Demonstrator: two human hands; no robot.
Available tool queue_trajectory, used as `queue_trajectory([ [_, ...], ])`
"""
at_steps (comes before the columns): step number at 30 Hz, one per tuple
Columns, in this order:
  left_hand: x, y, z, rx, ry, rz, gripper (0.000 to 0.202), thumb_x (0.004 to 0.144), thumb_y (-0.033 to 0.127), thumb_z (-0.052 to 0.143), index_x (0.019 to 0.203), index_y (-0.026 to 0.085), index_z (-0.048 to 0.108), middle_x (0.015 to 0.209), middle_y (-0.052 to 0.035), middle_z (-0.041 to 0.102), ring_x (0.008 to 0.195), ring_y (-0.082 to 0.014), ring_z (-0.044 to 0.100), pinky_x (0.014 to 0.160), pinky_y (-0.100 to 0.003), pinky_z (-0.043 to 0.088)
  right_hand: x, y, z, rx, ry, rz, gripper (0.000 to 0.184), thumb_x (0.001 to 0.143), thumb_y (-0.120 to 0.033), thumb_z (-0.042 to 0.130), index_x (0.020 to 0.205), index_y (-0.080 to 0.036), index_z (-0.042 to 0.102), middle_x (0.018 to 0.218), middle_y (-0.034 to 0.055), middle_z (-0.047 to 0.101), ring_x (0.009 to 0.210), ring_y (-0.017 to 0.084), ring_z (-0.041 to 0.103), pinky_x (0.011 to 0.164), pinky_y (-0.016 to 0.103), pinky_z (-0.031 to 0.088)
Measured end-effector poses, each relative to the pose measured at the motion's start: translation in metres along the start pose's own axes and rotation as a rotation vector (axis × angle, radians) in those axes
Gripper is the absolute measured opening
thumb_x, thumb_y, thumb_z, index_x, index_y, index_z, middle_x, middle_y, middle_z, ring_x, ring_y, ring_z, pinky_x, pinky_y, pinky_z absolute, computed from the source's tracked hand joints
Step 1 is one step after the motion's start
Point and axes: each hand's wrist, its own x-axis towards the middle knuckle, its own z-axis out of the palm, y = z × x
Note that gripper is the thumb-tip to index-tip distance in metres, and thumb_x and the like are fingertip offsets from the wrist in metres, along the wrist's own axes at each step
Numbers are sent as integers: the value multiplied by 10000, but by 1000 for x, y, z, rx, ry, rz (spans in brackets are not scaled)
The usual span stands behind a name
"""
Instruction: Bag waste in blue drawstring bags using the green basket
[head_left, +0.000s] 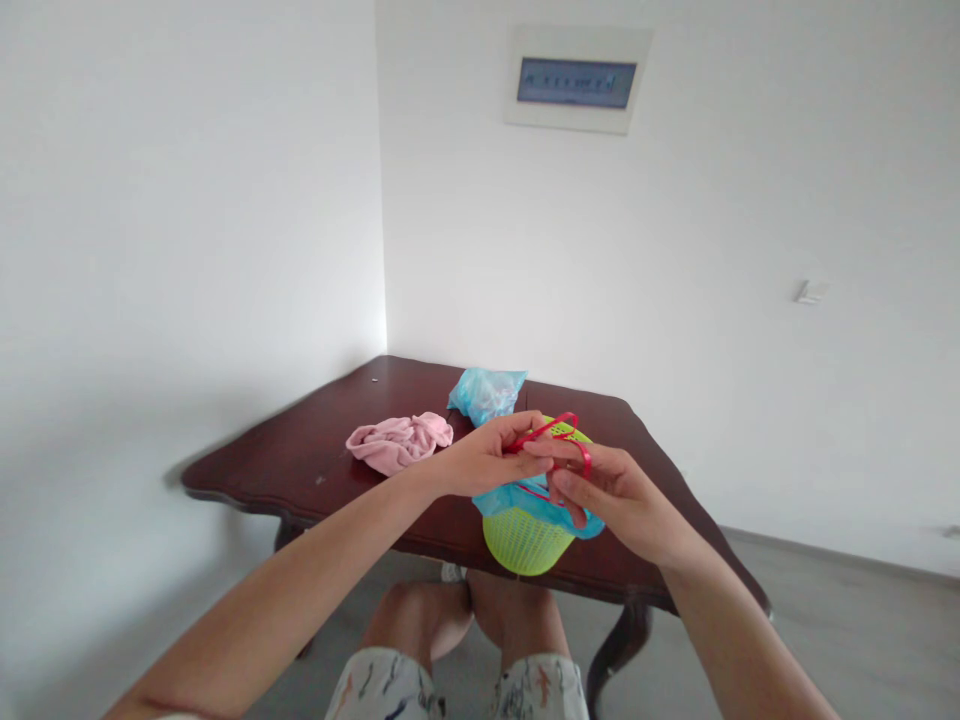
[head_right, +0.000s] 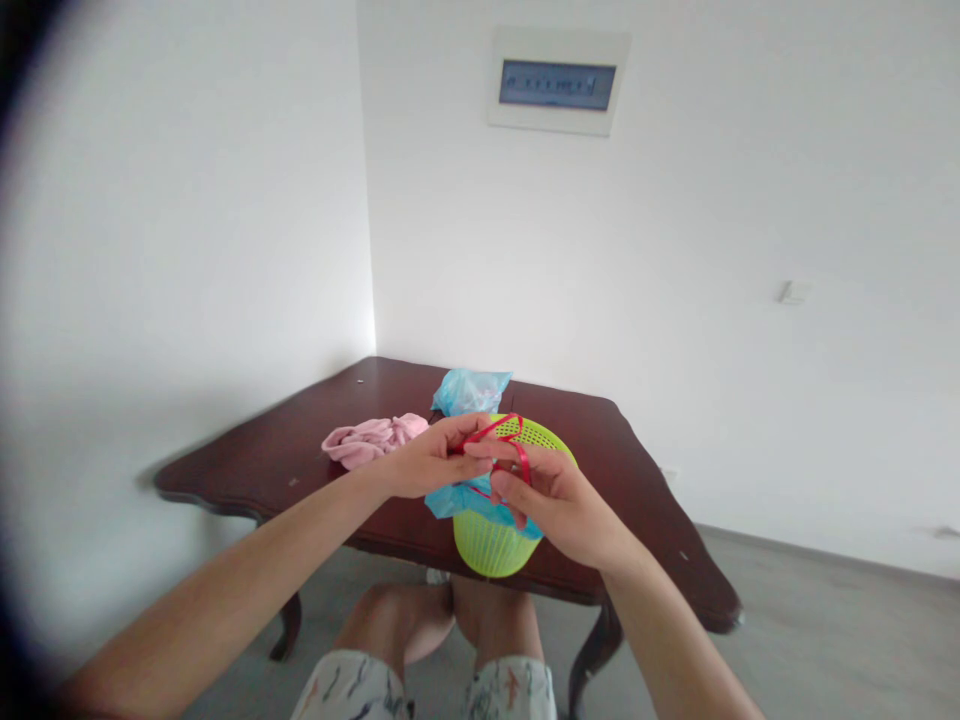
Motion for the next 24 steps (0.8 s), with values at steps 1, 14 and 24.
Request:
queue_trajectory([
  [1,-1,-1,-1,-36,43,11,469,1018,568,929,1047,203,636,859,34,601,690,-94,530,641,-205,445,0,1,-1,23,52,-29,322,1122,-516,802,1337,-278,835,859,-3,711,615,117,553,552,248,474],
  [14,0,-6,2,-90,177,57,498,1099,687,788,1158,257,543,649,145,324,498,-77,203,483,-207,164,2,29,20,-224,337,-109,459,1184,-596,646,903,-235,691,752,-6,586,689,157,516,640,293,422],
  [24,-11,-1,20,616,140,-19,450,1199,639,612,1412,245,666,1019,-49,760,951,-255,716,876,-370,530,9,42,32,-360,365,-166,351,1177,-459,645,963,-226,795,900,57,760,864,227,698,815,353,562],
])
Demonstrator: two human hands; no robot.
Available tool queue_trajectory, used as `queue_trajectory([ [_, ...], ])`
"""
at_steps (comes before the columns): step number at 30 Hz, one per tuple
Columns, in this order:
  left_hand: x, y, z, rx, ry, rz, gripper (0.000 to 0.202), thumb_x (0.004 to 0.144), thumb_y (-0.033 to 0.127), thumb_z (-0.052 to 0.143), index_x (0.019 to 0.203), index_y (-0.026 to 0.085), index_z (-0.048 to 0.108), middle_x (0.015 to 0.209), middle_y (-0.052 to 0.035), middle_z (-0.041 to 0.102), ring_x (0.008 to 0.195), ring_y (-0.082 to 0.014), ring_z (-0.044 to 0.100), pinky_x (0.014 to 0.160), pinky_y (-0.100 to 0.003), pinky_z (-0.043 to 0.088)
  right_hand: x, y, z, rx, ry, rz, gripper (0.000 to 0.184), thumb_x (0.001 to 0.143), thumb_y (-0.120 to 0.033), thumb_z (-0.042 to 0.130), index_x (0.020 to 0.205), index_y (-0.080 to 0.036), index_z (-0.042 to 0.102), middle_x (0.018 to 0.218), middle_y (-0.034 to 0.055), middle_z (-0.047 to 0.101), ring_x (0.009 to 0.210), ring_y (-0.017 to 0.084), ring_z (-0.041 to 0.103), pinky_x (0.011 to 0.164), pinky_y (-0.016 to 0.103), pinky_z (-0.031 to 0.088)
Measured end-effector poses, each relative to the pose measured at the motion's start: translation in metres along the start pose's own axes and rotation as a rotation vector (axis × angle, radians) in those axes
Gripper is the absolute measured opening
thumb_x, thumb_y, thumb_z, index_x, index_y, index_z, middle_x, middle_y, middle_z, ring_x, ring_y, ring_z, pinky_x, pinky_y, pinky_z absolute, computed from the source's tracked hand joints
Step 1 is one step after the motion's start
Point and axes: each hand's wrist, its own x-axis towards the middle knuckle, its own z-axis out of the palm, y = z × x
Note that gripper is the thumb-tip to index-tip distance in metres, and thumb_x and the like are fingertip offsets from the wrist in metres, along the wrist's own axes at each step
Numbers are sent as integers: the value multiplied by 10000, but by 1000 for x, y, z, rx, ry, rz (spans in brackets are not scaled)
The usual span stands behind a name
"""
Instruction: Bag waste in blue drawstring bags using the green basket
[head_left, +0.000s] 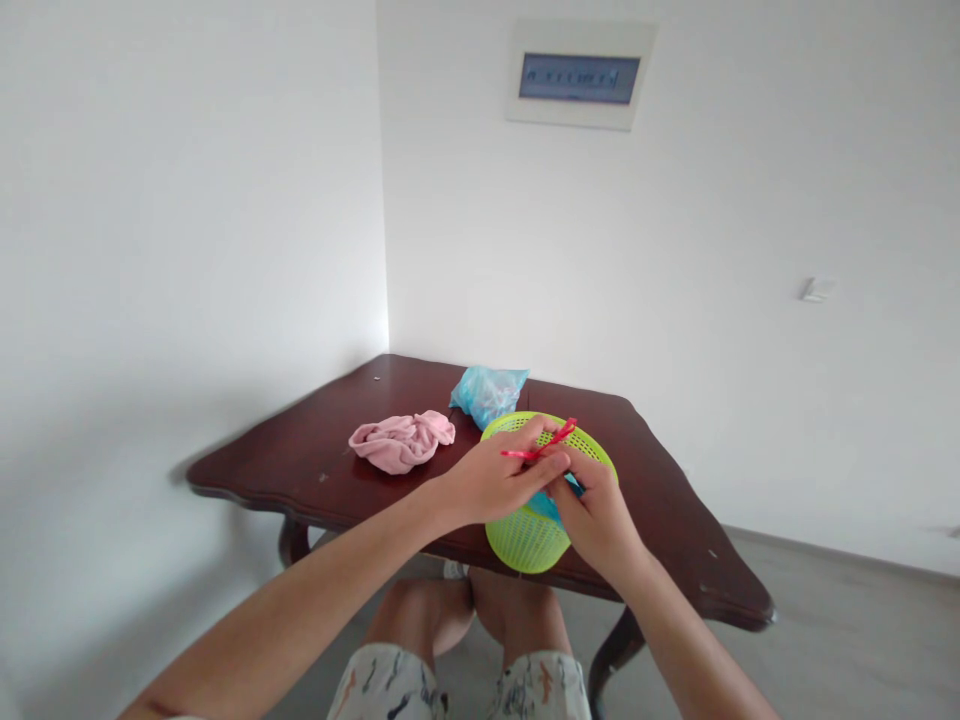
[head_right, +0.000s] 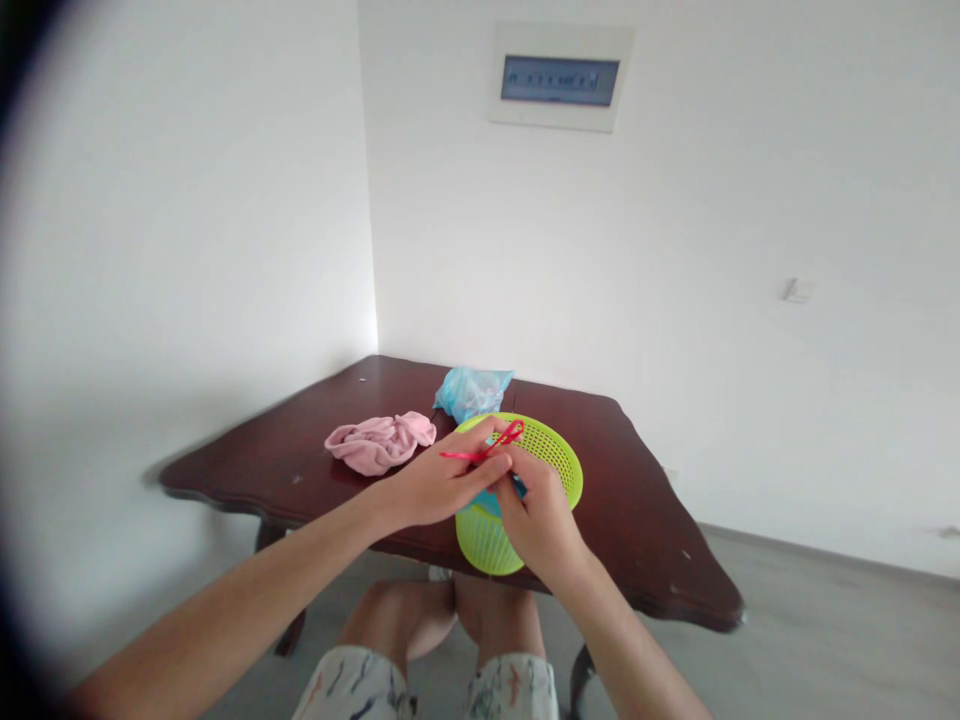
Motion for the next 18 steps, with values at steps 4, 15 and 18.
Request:
queue_trajectory([
  [4,4,-1,2,38,54,58,559,1277,595,339,1257,225,757,1142,-105,816,1105,-293,748,1065,-429,553,-5,3,7,36,79,43,337,1170,-503,680,1018,-236,818,1021,76,822,948,249,753,905,384,610],
  [15,4,-5,3,34,37,-29,609,1267,642,352,977,212,670,916,-41,736,864,-210,663,822,-336,509,7,-1,1,0,399,-2,343,1111,-588,772,1160,-249,745,949,33,764,849,205,722,755,324,601],
  [18,7,-13,10,-242,-26,-148,706,1205,788,396,861,213,617,721,9,579,646,-151,521,619,-281,430,6,-13,-1,75,413,-33,293,1134,-521,770,1037,-245,772,826,12,757,722,177,705,664,288,581],
])
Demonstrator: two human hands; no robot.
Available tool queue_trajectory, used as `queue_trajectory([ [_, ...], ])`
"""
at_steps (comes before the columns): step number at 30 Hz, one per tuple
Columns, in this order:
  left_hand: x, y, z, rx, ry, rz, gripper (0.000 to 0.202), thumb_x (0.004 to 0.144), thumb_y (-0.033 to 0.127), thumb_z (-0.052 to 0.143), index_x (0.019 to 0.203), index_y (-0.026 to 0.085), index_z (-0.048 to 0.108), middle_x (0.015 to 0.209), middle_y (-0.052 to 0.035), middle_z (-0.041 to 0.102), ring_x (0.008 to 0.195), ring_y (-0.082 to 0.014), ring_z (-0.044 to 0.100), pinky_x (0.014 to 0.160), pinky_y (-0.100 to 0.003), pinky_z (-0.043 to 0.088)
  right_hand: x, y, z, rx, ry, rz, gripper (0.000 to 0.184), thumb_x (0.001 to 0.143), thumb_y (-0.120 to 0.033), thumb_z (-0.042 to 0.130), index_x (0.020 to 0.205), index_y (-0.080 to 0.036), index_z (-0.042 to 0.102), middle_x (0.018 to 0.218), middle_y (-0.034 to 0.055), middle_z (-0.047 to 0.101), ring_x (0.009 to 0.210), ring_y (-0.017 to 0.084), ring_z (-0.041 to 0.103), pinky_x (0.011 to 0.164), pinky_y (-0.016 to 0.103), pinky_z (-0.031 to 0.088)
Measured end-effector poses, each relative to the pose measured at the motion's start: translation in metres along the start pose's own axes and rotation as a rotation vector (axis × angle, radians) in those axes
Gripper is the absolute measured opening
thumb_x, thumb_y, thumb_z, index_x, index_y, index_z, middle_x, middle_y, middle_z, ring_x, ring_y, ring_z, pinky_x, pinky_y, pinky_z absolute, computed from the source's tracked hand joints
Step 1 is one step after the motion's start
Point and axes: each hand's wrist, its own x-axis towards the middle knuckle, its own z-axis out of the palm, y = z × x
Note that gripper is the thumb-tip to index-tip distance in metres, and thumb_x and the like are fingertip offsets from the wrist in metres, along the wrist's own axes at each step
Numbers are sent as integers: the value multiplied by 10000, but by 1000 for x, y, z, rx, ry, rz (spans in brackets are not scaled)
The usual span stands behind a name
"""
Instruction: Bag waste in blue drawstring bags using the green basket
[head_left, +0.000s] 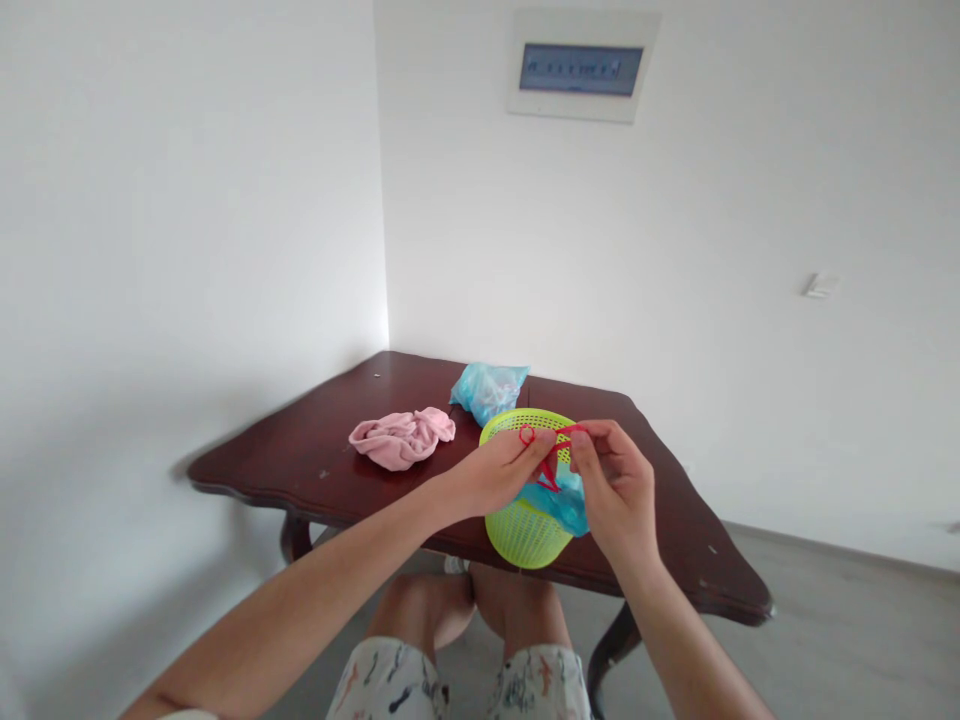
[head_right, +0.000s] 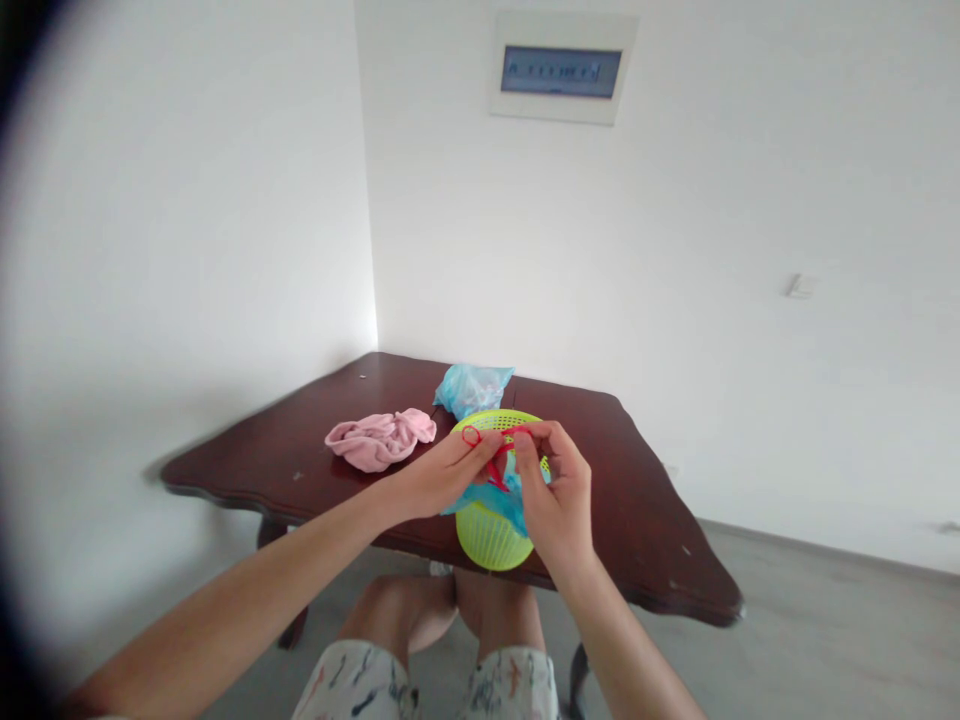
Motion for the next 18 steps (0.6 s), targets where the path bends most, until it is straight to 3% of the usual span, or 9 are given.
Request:
queue_trajectory([
  [3,3,-4,1,-274,-42,-186,805,1107,945,405,803,222,584,541,52,485,444,-109,402,469,-244,332,-7,-10,-2,63,40,-70,207,1153,-423,766,1040,-251,780,819,12,790,695,174,741,665,285,606],
  [6,3,-2,-3,-413,-83,-318,823,1051,997,450,844,214,598,605,-32,690,450,-153,625,428,-225,410,-19,-12,-5,44,31,-203,67,1153,-280,750,1122,-268,808,950,37,857,808,202,815,763,330,653],
  [9,1,2,-10,-522,-79,-342,756,1058,932,574,947,189,659,692,-27,753,478,-164,709,401,-206,442,-32,-11,-9,-30,-59,-404,232,1102,-118,731,1242,-279,823,1079,65,885,997,264,853,897,426,667],
  [13,1,3,-15,-613,-33,-327,701,1163,800,550,1015,144,748,716,-18,766,369,-65,541,381,-160,380,-45,-5,-11,-185,-185,-606,390,1023,9,717,1300,-253,800,1091,64,889,1088,284,839,1006,496,632],
  [15,1,4,-16,-654,-36,-328,706,1190,774,517,1051,130,771,757,-41,796,355,-42,489,378,-150,350,-49,2,-9,-262,-216,-593,375,1034,-1,721,1298,-258,790,1095,53,886,1056,267,832,974,474,623],
  [18,2,6,-16,-663,-146,-280,762,1179,821,462,1105,133,781,774,-78,809,433,-101,616,401,-172,426,-55,15,-7,-342,-254,-459,311,1099,-84,700,1303,-298,798,1137,46,875,1039,263,815,948,468,610],
])
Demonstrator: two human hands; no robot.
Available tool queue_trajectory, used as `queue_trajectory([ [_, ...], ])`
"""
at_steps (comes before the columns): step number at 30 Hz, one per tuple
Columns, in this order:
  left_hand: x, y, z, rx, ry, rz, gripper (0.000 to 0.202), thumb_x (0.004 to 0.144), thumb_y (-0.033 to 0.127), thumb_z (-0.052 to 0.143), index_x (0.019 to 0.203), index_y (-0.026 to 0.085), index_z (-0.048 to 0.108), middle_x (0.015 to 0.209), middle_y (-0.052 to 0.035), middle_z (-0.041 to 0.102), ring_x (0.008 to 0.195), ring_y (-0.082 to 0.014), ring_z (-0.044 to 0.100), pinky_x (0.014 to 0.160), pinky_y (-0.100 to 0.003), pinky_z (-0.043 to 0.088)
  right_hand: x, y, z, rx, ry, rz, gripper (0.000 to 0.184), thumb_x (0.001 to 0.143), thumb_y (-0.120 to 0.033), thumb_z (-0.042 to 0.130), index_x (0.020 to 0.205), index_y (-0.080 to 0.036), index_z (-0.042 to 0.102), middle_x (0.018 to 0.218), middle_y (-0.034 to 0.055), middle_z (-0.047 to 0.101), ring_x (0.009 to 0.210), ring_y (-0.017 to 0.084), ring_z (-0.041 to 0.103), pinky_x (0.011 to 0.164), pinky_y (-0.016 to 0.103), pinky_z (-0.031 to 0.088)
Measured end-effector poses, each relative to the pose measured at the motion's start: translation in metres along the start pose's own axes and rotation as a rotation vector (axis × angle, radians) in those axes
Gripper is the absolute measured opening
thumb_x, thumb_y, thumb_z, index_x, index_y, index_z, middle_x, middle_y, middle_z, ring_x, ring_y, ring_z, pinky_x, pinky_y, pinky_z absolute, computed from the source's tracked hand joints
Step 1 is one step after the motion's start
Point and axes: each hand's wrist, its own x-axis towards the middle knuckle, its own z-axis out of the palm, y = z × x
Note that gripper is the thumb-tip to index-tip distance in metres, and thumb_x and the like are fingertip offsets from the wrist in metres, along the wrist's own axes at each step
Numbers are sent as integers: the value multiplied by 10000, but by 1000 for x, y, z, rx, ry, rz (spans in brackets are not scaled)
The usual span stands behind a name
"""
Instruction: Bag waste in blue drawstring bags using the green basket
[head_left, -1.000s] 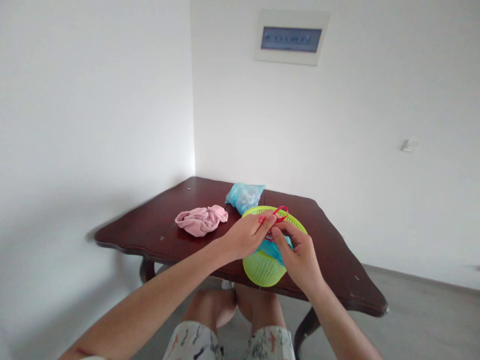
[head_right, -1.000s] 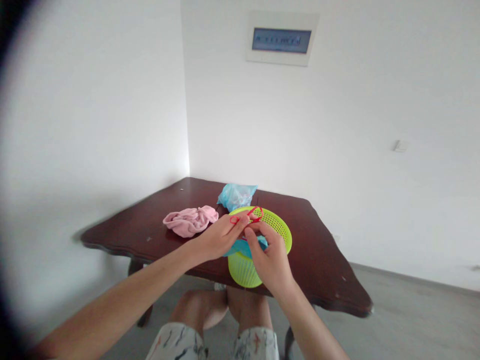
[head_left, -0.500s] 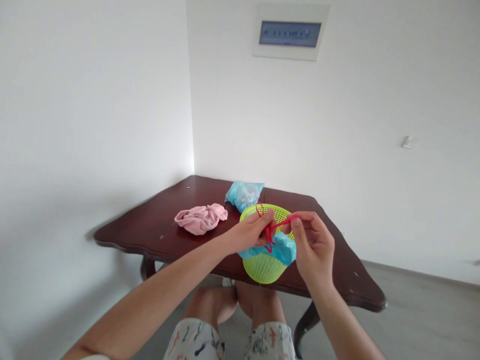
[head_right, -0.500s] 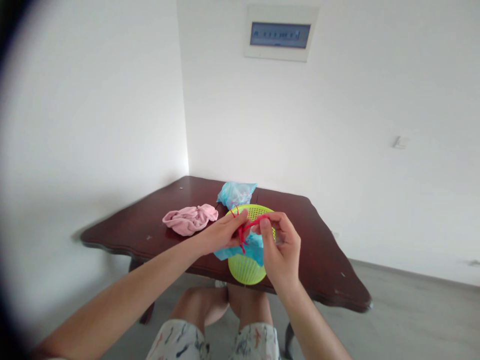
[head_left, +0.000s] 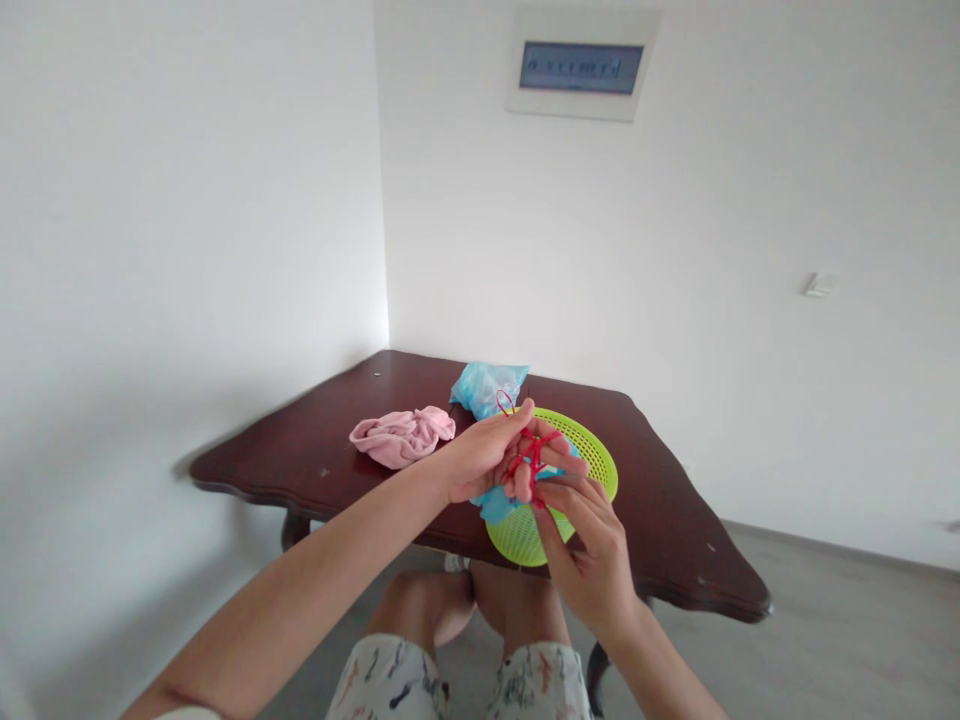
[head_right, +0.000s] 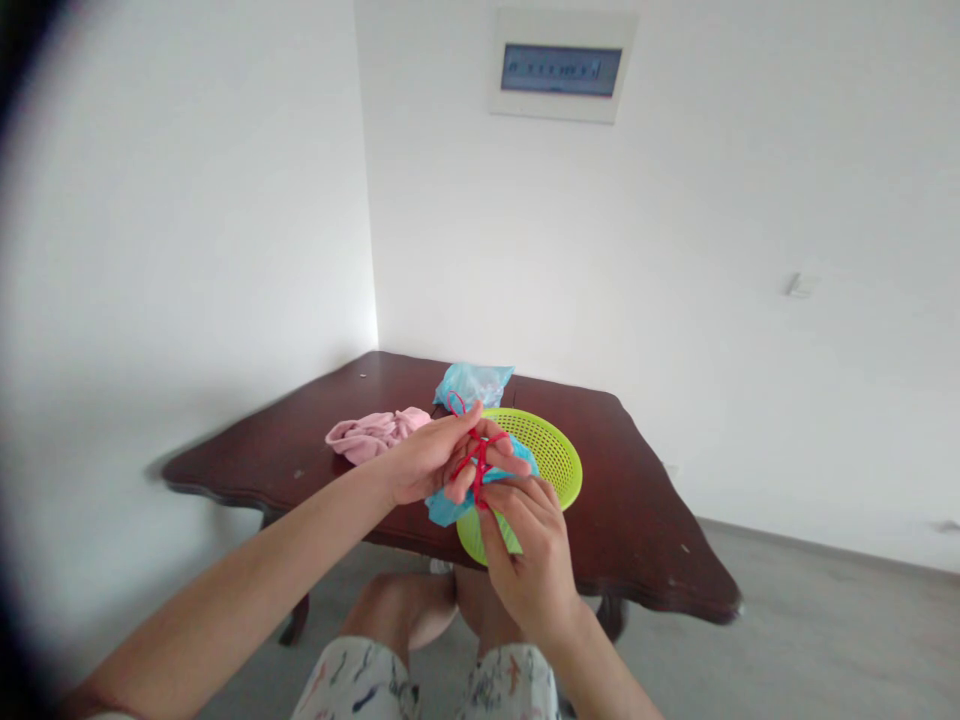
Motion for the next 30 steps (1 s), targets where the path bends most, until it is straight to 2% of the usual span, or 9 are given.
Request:
queue_trajectory([
  [4,-10,8,9,206,-62,140,776,1181,845,416,1107,158,769,666,-29,712,512,-133,638,465,-192,474,-10,7,-5,-31,55,40,236,1121,-207,690,1310,-296,800,1241,81,819,1124,289,764,991,488,588],
  [7,-26,19,24,454,-92,182,750,1232,768,351,1026,170,753,614,17,613,507,-113,532,523,-216,449,-10,8,-17,-9,211,46,360,1173,-367,594,1484,-279,752,1491,143,733,1374,361,685,1164,585,537],
  [9,-35,27,35,714,-112,220,676,1268,665,356,969,187,728,668,4,641,586,-130,572,619,-257,492,-6,7,-20,132,188,133,434,1217,-453,520,1586,-307,694,1531,134,733,1428,362,682,1204,589,546],
  [13,-40,32,49,1241,34,594,475,1281,443,380,1036,202,707,1004,-91,799,970,-241,731,959,-410,594,6,7,-11,389,88,496,473,1227,-642,521,1456,-302,755,1197,87,835,1104,273,801,911,393,673],
  [15,-36,27,48,1292,85,725,420,1278,399,365,1211,205,731,1201,-132,830,1141,-281,753,1088,-472,602,8,9,-3,465,62,631,540,1193,-739,547,1306,-275,801,908,40,793,804,221,755,702,327,643],
  [18,-31,19,42,1258,7,748,411,1279,381,382,1510,245,693,1522,-148,785,1441,-288,722,1277,-498,554,9,14,3,600,-5,620,610,1149,-818,568,1021,-276,817,642,-13,662,546,177,601,518,294,557],
  [23,-25,13,37,1266,-178,722,554,1284,447,387,1812,314,491,1794,-112,620,1756,-301,477,1498,-592,280,11,26,4,679,135,547,477,975,-761,883,924,-287,856,840,18,831,714,186,749,656,293,658],
  [27,-26,8,34,1376,-98,750,640,1276,543,364,1897,390,347,1874,-56,523,1860,-353,221,1505,-711,120,16,31,0,911,30,693,408,916,-669,981,1035,-289,893,897,17,868,752,184,807,704,293,686],
  [30,-26,2,29,1468,-70,760,697,1266,512,423,1927,419,224,1939,-37,401,1869,-372,163,1502,-725,91,18,31,-4,925,-53,693,395,987,-664,907,1095,-284,894,973,43,890,816,216,845,735,334,719],
])
